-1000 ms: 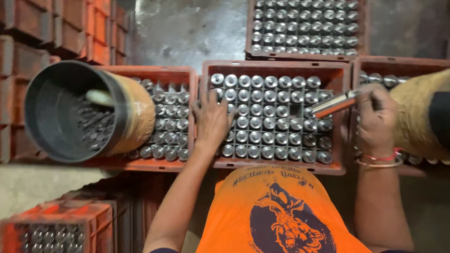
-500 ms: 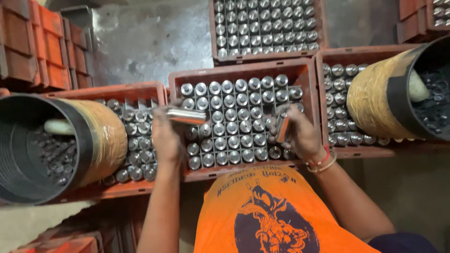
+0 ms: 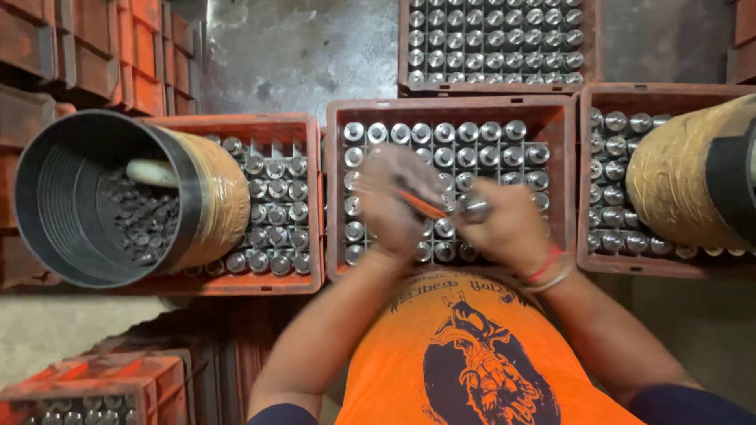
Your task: The person arranges small metal caps into a grid tray using both hands. They repeatedly pick caps from a bucket and place them into the tray, occasionally using a cylindrical tool to press or align the caps. The process continues across multiple trays.
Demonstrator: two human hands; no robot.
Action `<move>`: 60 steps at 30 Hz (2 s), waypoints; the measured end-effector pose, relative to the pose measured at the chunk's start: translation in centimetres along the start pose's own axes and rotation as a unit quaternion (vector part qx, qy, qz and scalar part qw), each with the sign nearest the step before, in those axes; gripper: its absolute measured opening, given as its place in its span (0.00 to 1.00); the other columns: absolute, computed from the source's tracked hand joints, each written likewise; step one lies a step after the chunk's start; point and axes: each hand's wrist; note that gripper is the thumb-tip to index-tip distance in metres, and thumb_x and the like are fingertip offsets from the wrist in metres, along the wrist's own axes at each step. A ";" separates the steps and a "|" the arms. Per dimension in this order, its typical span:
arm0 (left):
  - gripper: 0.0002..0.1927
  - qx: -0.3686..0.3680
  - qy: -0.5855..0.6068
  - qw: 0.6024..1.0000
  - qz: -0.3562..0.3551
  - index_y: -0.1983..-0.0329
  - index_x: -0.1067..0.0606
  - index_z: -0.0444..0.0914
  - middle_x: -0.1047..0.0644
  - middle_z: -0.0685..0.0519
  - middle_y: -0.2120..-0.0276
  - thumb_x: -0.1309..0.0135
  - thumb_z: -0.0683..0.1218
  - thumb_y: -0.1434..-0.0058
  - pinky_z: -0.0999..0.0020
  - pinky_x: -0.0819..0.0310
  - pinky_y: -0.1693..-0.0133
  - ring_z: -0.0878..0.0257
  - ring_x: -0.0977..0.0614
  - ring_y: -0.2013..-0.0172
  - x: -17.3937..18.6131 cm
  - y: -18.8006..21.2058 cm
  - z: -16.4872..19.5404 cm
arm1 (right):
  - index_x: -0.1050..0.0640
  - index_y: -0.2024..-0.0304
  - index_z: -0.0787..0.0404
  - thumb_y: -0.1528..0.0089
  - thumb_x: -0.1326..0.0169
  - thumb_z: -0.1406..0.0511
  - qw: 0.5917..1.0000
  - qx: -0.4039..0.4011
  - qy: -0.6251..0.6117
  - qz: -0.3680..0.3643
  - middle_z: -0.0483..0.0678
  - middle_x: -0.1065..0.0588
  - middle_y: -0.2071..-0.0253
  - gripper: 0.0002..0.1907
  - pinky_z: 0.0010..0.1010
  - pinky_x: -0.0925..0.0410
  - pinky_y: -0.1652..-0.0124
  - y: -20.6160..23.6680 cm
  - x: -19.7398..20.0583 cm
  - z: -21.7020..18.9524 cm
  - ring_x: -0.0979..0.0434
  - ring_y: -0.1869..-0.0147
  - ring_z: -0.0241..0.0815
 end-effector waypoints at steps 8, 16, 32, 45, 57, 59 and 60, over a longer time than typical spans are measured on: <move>0.14 0.004 0.015 0.999 -0.029 0.69 0.36 0.41 0.32 0.54 0.78 0.55 0.48 0.25 0.68 0.30 0.71 0.67 0.29 0.77 0.4 1.8 -1.5 | 0.23 0.69 0.62 0.47 0.35 0.62 0.996 -0.059 -0.046 -0.053 0.55 0.23 0.77 0.13 0.40 0.29 0.72 -1.0 0.3 -1.8 0.20 0.73 0.55; 0.12 0.260 -0.265 0.928 0.018 0.52 0.35 0.36 0.28 0.51 0.72 0.46 0.45 0.29 0.65 0.25 0.69 0.63 0.26 0.74 7.1 -0.8 -0.7 | 0.29 0.58 0.65 0.43 0.34 0.55 0.982 -0.167 0.072 -0.047 0.57 0.21 0.72 0.24 0.50 0.29 0.69 0.7 -0.1 4.5 0.20 0.69 0.63; 0.13 0.024 -0.880 0.424 -0.215 0.57 0.27 0.33 0.27 0.37 0.56 0.45 0.33 0.47 0.51 0.20 0.70 0.41 0.16 0.70 7.7 -1.2 -1.4 | 0.20 0.54 0.63 0.40 0.34 0.53 0.980 -0.056 0.186 0.041 0.57 0.27 0.58 0.22 0.49 0.29 0.66 -1.1 -1.5 8.7 0.23 0.64 0.62; 0.15 -0.052 -0.850 0.473 -0.224 0.65 0.20 0.36 0.27 0.44 0.58 0.36 0.52 0.47 0.44 0.37 0.53 0.46 0.29 0.52 9.8 -1.2 -2.0 | 0.17 0.62 0.64 0.42 0.30 0.59 0.984 0.018 0.157 0.084 0.53 0.29 0.63 0.15 0.44 0.33 0.55 -3.5 -1.4 12.1 0.28 0.56 0.54; 0.12 -0.064 -0.846 0.493 -0.193 0.52 0.24 0.36 0.29 0.46 0.43 0.43 0.45 0.36 0.42 0.40 0.42 0.50 0.30 0.41 11.1 0.4 -3.7 | 0.24 0.53 0.62 0.41 0.42 0.46 0.913 -0.177 -0.363 0.054 0.53 0.20 0.62 0.29 0.42 0.26 0.63 -3.7 2.0 8.7 0.17 0.61 0.49; 0.09 -0.108 -0.795 0.577 -0.154 0.50 0.27 0.36 0.28 0.45 0.43 0.48 0.45 0.29 0.44 0.37 0.38 0.49 0.29 0.40 11.1 0.1 -2.0 | 0.27 0.49 0.63 0.40 0.40 0.49 0.970 -0.203 -0.131 0.029 0.56 0.21 0.64 0.28 0.45 0.27 0.67 -3.4 0.2 9.5 0.18 0.65 0.52; 0.08 -0.129 -0.764 0.618 -0.133 0.49 0.29 0.36 0.27 0.45 0.43 0.51 0.45 0.26 0.46 0.36 0.37 0.48 0.28 0.39 11.1 -0.1 -1.1 | 0.29 0.47 0.63 0.39 0.39 0.51 0.977 -0.212 -0.011 0.015 0.57 0.21 0.64 0.28 0.46 0.28 0.69 -3.1 -0.3 9.9 0.18 0.67 0.54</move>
Point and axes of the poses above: each hand's wrist, its own y-axis away from the middle knuckle, its own x-axis out of the back of the hand, z = x × y
